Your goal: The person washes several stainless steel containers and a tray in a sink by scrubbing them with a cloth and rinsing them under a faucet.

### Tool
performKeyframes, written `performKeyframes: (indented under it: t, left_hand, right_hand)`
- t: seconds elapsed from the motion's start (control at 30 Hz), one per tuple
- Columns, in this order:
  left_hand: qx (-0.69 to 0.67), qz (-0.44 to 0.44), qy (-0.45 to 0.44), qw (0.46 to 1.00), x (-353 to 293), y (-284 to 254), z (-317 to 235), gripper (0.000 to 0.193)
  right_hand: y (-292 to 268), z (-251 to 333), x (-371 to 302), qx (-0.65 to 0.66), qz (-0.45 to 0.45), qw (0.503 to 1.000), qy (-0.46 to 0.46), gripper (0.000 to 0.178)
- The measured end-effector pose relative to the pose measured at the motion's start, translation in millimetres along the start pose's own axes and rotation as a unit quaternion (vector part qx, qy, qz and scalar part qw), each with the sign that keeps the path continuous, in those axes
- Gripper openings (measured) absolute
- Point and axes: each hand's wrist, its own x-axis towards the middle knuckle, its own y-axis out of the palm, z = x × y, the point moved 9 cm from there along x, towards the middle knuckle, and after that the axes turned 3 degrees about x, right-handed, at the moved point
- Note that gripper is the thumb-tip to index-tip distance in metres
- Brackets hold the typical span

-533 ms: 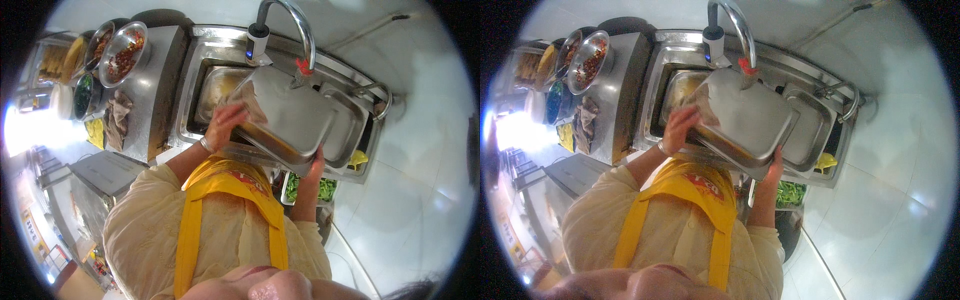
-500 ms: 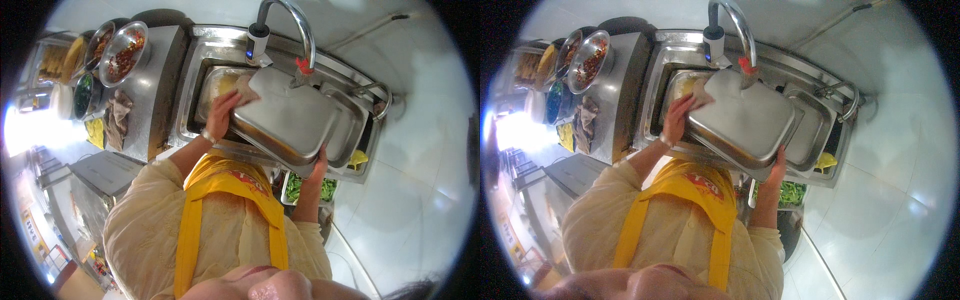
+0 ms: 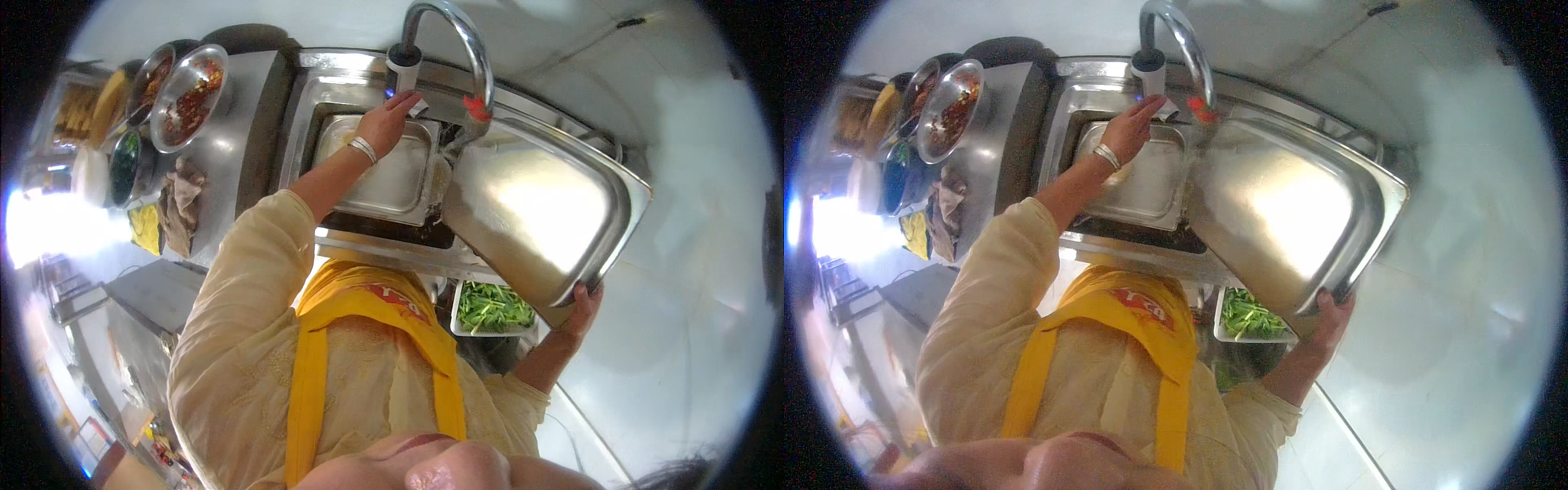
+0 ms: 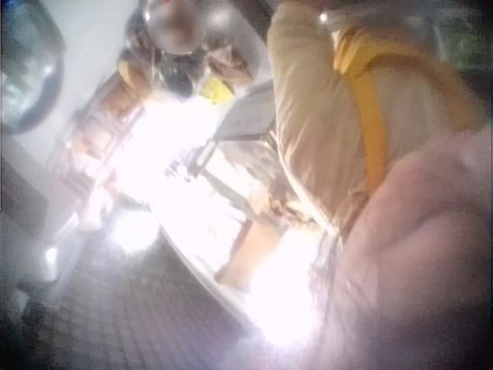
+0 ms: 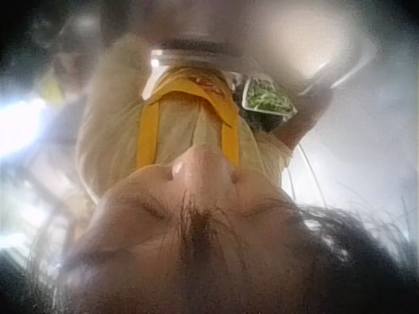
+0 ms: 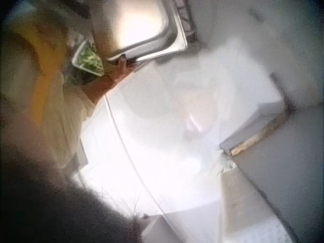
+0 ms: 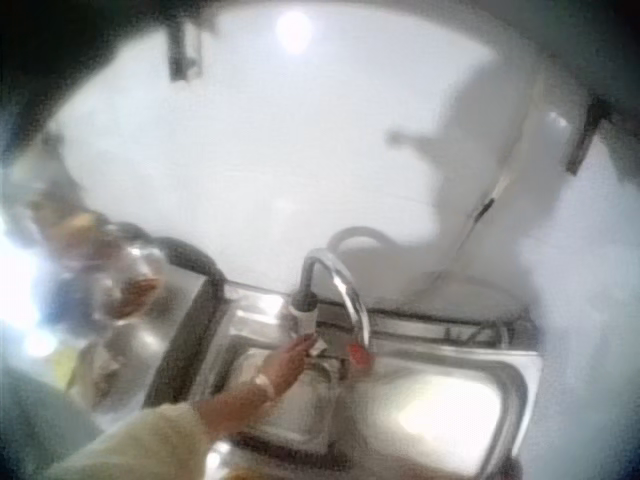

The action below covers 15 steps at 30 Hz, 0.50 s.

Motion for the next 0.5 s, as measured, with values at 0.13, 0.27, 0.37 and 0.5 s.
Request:
performKeyframes:
  t: [0.13, 0.27, 0.37, 0.5]
  left_hand:
    - [0.102, 0.093, 0.039, 0.99, -5.3, 50.3, 26.8, 0.05]
    - [0.085, 0.161, -0.047, 0.982, -15.7, 21.1, 9.3, 0.05]
    - [0.097, 0.144, -0.038, 0.984, -33.1, 33.5, 30.7, 0.051]
    - [-0.033, 0.129, -0.084, 0.988, -48.4, 26.6, 28.9, 0.055]
  right_hand:
    - [0.5, 33.2, -8.9, -0.049, 0.077, 0.995, -0.032, 0.05]
    - [28.8, 40.2, -19.8, -0.301, 0.138, 0.944, 0.011, 0.033]
    - [61.9, 24.7, -15.7, -0.466, 0.193, 0.859, -0.087, 0.017]
    - [79.3, -23.0, -8.5, -0.525, 0.24, 0.8, -0.164, 0.012]
